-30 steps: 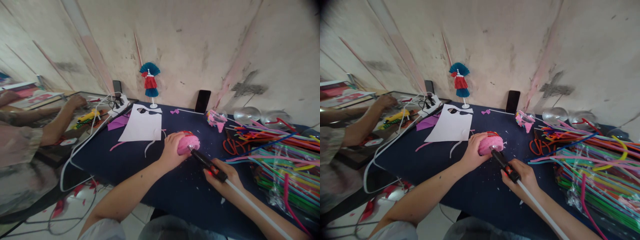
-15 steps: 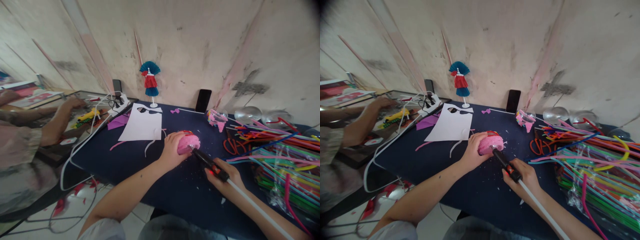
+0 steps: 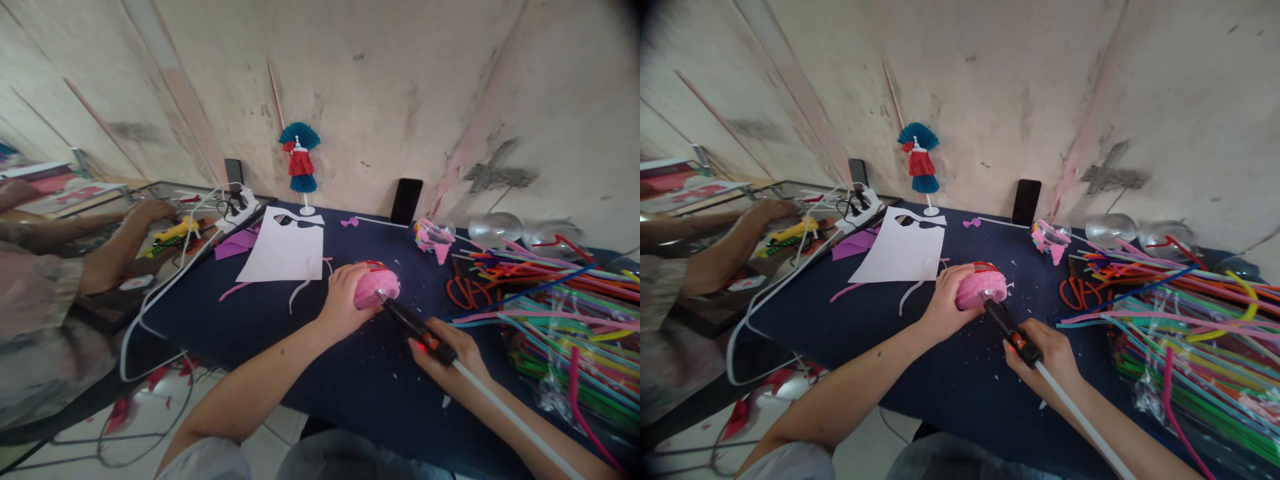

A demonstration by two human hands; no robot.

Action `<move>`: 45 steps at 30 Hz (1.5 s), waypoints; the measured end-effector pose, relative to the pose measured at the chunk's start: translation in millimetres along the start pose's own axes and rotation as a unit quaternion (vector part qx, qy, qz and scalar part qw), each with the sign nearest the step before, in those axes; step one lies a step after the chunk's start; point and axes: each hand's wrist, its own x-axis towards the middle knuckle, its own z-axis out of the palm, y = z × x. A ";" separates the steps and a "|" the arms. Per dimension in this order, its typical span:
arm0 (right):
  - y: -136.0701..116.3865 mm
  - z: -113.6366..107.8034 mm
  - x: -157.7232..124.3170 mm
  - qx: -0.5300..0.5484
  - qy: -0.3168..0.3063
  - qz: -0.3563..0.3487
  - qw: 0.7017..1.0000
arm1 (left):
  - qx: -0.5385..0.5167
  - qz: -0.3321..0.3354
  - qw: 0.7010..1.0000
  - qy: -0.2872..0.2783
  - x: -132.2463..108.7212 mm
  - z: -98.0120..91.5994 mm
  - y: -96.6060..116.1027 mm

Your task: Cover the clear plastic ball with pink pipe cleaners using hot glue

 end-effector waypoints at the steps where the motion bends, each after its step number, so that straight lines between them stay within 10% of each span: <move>1: 0.1 0.2 -0.3 0.001 -0.001 0.000 1.000 | -0.001 -0.001 1.000 -0.001 0.1 -0.1 0.1; 45: 1.0 0.1 -2.3 0.000 0.010 0.000 1.000 | 0.009 0.006 1.000 0.001 -0.6 -1.9 0.4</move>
